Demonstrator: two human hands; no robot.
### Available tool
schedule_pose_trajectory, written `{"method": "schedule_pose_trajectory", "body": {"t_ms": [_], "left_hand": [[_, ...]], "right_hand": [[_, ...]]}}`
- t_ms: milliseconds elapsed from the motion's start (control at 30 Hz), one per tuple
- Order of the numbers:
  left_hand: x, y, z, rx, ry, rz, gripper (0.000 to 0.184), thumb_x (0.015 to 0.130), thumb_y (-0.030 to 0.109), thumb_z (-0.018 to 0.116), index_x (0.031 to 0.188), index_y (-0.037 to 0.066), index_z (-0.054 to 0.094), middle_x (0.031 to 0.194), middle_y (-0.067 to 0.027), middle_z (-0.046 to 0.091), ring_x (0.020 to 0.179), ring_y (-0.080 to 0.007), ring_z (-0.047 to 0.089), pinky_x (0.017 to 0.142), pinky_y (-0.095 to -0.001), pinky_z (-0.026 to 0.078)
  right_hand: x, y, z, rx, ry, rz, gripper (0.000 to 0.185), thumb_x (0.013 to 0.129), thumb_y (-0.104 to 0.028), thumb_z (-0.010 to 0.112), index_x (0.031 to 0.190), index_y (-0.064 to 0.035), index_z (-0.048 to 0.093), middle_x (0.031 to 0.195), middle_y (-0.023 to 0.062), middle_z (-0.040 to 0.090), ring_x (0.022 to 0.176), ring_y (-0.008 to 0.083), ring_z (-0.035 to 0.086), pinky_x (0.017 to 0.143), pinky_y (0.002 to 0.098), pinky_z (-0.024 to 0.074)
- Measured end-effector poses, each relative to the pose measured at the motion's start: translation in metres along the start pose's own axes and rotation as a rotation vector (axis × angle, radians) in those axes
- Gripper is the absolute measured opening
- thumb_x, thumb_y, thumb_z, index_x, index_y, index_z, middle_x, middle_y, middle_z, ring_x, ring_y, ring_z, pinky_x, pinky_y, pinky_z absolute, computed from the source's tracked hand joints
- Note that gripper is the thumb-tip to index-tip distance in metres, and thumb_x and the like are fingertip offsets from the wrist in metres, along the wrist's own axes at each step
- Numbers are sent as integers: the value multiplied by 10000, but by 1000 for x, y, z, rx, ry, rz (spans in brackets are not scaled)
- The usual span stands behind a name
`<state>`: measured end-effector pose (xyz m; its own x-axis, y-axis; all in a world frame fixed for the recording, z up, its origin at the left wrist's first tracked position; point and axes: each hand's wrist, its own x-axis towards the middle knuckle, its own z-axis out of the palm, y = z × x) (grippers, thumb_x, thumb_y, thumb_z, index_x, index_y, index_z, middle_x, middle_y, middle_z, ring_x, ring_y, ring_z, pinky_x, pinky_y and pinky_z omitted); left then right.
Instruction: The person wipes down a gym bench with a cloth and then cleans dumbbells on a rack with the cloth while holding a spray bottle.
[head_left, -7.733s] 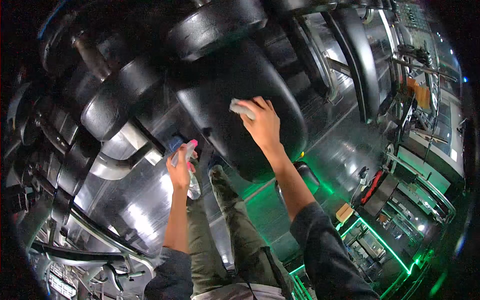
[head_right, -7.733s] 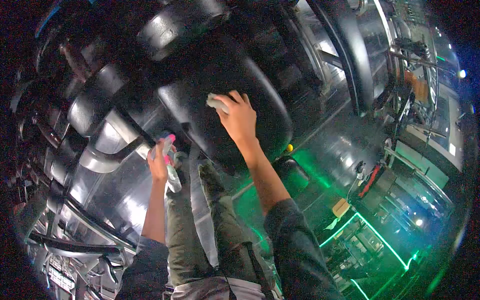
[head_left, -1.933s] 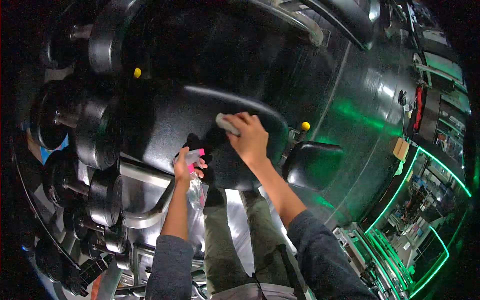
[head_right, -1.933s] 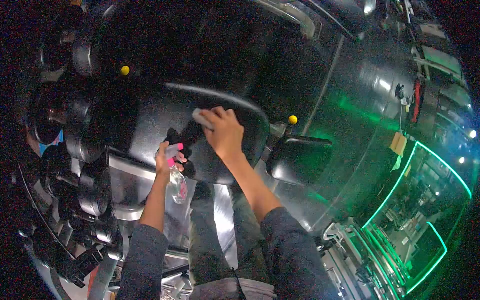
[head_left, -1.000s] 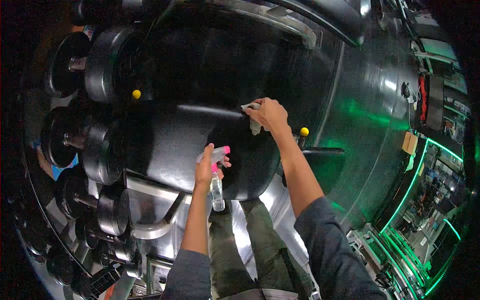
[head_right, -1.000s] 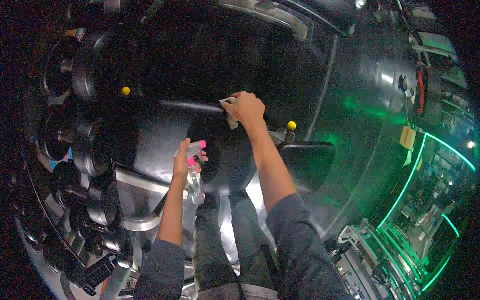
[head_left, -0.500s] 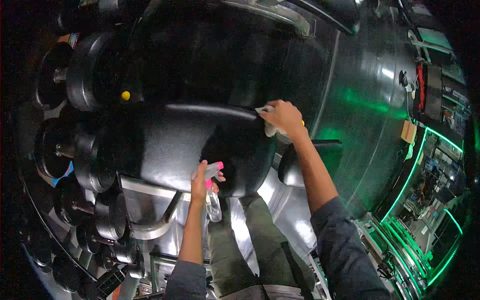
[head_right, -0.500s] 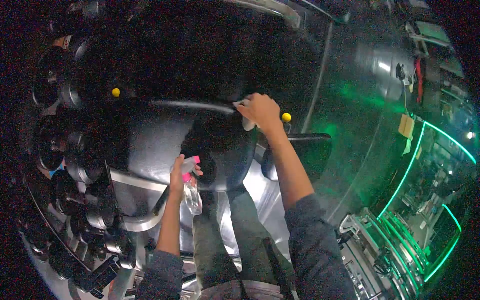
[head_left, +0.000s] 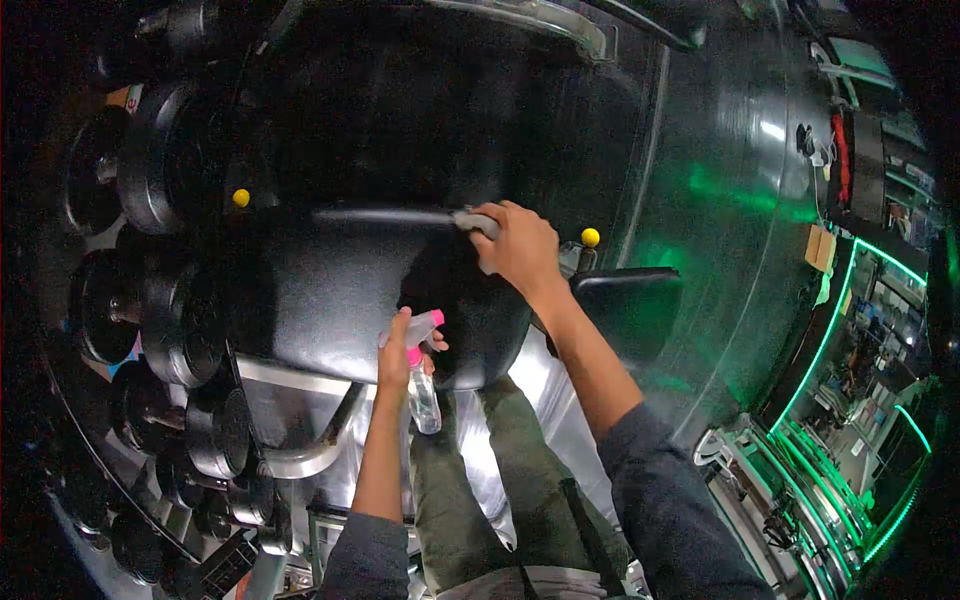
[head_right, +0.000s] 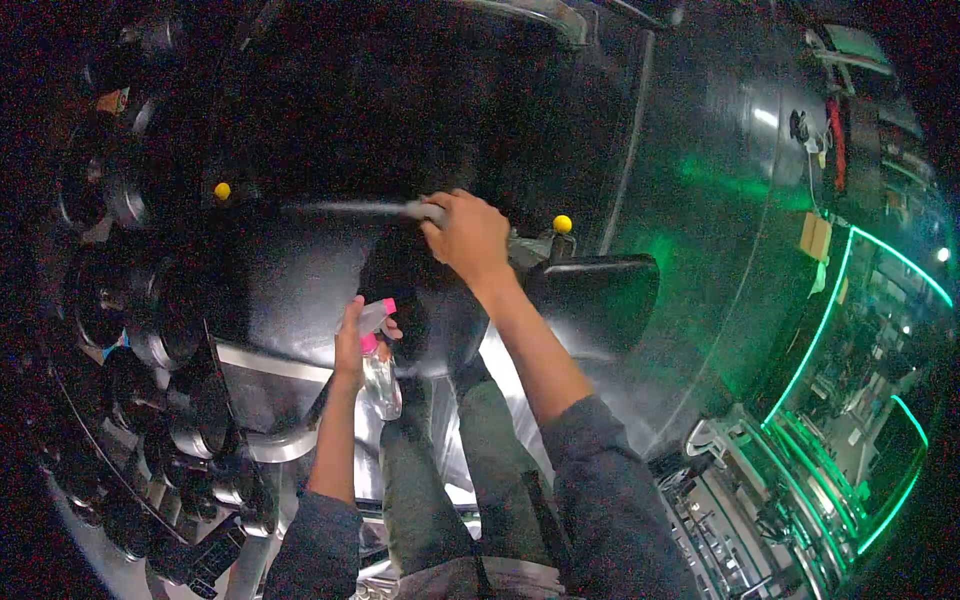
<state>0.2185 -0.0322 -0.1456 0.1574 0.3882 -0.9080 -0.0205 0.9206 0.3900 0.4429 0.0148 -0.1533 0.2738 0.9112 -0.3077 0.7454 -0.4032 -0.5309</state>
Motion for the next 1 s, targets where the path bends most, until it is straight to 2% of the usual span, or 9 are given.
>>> {"method": "schedule_pose_trajectory", "body": {"t_ms": [67, 133, 233, 300, 467, 633, 767, 867, 1000], "left_hand": [[0, -2, -5, -1, -15, -15, 559, 929, 530, 435, 965, -4, 596, 726, -153, 648, 415, -184, 532, 388, -299, 433], [-5, -3, -7, -13, 4, 0, 547, 931, 527, 435, 993, 4, 581, 736, -149, 645, 421, -185, 535, 388, -299, 432], [-7, -10, -17, -22, 26, 3, 514, 933, 519, 437, 1060, 31, 537, 763, -144, 638, 443, -192, 551, 384, -302, 429], [-10, -14, -22, -54, 47, 3, 534, 933, 528, 418, 1005, 21, 564, 744, -151, 636, 443, -196, 547, 381, -300, 421], [-8, -21, -42, -34, 49, -29, 585, 929, 546, 384, 904, 0, 592, 695, -169, 625, 407, -196, 501, 391, -310, 411], [-2, -24, -75, -107, 7, 7, 591, 899, 545, 439, 875, -23, 602, 674, -182, 636, 366, -188, 477, 387, -307, 412], [8, -27, -88, -106, 36, 26, 591, 873, 542, 469, 888, -33, 606, 693, -180, 640, 394, -203, 510, 395, -313, 415], [14, -34, -93, -151, 20, 0, 600, 866, 548, 467, 881, -35, 610, 697, -188, 640, 382, -209, 495, 392, -324, 408], [13, -25, -93, -113, -26, -16, 607, 861, 561, 457, 830, -23, 619, 686, -201, 644, 340, -212, 448, 386, -332, 395]], "right_hand": [[-9, 13, -10, 4, 17, 31, 250, 752, -301, 681, 966, -174, 705, 942, 77, 674, 846, 313, 660, 706, 422, 540], [-12, 19, -19, -34, -68, 385, 251, 759, -303, 676, 964, -159, 697, 959, 109, 683, 869, 327, 658, 735, 437, 533], [-9, 8, -8, -40, 1, 403, 267, 764, -298, 674, 989, -154, 684, 966, 136, 684, 885, 343, 655, 756, 455, 524], [-8, -10, 16, 49, 161, 272, 271, 753, -255, 693, 1000, -147, 667, 932, 124, 678, 854, 346, 656, 739, 459, 521], [-16, -56, 47, 69, 107, -2, 293, 744, -237, 708, 1025, -176, 652, 906, 91, 648, 853, 331, 646, 700, 463, 517], [-39, -16, 28, 70, 252, 17, 346, 722, -208, 733, 1052, -183, 635, 985, 75, 654, 895, 312, 638, 744, 421, 505], [-48, -1, 8, -57, 230, 308, 280, 768, -224, 692, 1033, -171, 624, 965, 90, 653, 894, 327, 632, 737, 441, 500], [-48, -26, 23, -47, 252, 338, 274, 776, -239, 682, 1033, -171, 617, 960, 92, 646, 897, 334, 631, 734, 455, 502], [-74, -61, 52, -35, 126, 83, 300, 755, -223, 695, 1035, -179, 598, 944, 66, 616, 885, 336, 620, 713, 457, 516]]}}
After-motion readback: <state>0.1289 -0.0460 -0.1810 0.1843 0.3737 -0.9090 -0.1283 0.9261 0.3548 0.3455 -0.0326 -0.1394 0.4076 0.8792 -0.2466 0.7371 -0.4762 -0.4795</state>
